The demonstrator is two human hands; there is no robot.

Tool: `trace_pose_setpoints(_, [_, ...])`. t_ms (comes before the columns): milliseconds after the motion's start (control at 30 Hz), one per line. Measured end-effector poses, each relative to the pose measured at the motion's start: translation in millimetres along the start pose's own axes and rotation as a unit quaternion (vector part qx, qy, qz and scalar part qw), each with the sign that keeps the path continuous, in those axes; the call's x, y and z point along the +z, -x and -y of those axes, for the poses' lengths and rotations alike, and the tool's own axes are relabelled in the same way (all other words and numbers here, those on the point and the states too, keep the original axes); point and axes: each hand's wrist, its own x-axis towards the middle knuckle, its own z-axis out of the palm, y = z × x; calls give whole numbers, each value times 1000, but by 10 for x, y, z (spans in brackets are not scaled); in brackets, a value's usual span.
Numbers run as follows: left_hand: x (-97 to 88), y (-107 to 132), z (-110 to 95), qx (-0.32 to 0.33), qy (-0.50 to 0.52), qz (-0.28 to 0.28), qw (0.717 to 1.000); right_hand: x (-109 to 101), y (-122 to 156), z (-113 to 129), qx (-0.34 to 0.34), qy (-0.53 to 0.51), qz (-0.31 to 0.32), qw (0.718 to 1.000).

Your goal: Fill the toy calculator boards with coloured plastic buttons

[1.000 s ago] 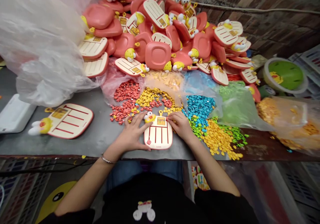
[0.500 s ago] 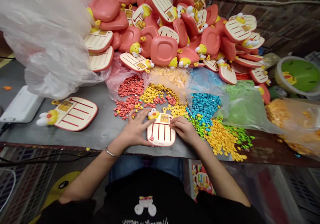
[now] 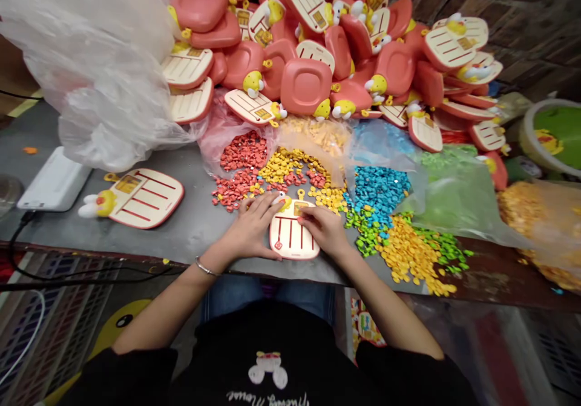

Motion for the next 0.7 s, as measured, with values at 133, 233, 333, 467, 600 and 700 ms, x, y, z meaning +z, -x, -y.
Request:
trace_pose_setpoints(133, [21, -8, -11, 3, 6, 3, 1000, 159, -172, 95, -18, -31, 51, 998])
trace_pose_setpoints(233, [25, -5, -14, -8, 9, 0, 1000, 163, -234, 170, -56, -74, 113, 989])
trace_pose_setpoints(333, [19, -2, -17, -8, 8, 0, 1000, 61, -216, 206, -94, -130, 176, 971])
trace_pose_setpoints(467, [14, -4, -26, -5, 1, -1, 1000, -159, -239, 25, -30, -137, 111, 984])
trace_pose_setpoints(600, [13, -2, -36, 0, -14, -9, 1000, -312, -413, -373, 53, 83, -50, 994])
trace_pose_setpoints(700, [11, 3, -41, -1, -23, -10, 1000, -287, -549, -590, 46, 204, -3, 978])
